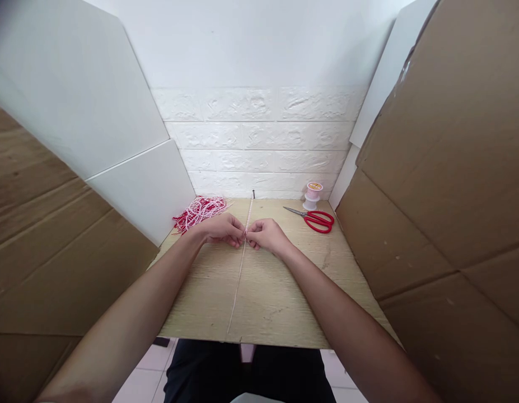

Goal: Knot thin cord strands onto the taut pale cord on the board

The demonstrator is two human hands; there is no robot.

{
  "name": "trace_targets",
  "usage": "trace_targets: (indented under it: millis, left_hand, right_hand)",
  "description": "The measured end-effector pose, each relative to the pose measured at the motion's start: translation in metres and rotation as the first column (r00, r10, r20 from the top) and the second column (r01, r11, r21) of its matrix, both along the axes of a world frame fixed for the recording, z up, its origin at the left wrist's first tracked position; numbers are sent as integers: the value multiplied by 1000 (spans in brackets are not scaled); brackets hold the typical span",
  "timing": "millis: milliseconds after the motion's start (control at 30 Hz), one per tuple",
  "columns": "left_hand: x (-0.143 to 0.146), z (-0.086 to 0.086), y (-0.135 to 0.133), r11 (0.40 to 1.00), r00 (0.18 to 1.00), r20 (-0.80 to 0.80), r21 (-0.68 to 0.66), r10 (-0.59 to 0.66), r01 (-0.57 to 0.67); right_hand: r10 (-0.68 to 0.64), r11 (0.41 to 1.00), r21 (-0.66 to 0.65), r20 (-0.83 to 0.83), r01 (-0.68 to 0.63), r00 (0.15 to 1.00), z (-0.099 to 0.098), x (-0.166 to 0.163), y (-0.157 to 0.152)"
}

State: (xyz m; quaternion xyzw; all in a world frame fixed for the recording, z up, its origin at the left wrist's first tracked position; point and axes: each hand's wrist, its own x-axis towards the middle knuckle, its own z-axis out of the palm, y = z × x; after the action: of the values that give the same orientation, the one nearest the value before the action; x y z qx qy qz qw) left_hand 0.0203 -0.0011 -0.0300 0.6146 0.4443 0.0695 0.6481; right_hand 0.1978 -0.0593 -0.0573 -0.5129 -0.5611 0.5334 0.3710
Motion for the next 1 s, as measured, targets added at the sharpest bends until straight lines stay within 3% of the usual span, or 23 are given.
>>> trace_targets:
  millis: [367,667,833,1000]
  left_hand:
    - [1,12,-5,998,997,-64,52,41,-37]
    - [-2,2,3,988,985,77,-1,153,-153]
    - [-3,7,1,987,981,115,-54,156,-150]
    - [-5,12,-1,993,988,106,21,112,-115]
  right_hand:
    - [-16,1000,6,15,15,1000,-2,-2,1]
    - [-47,999,-3,28,47,998,-1,-3,0]
    - [-47,999,-4,4,47,999,-2,-3,0]
    - [-53,999,8,-6,53,999,-1,-3,-1]
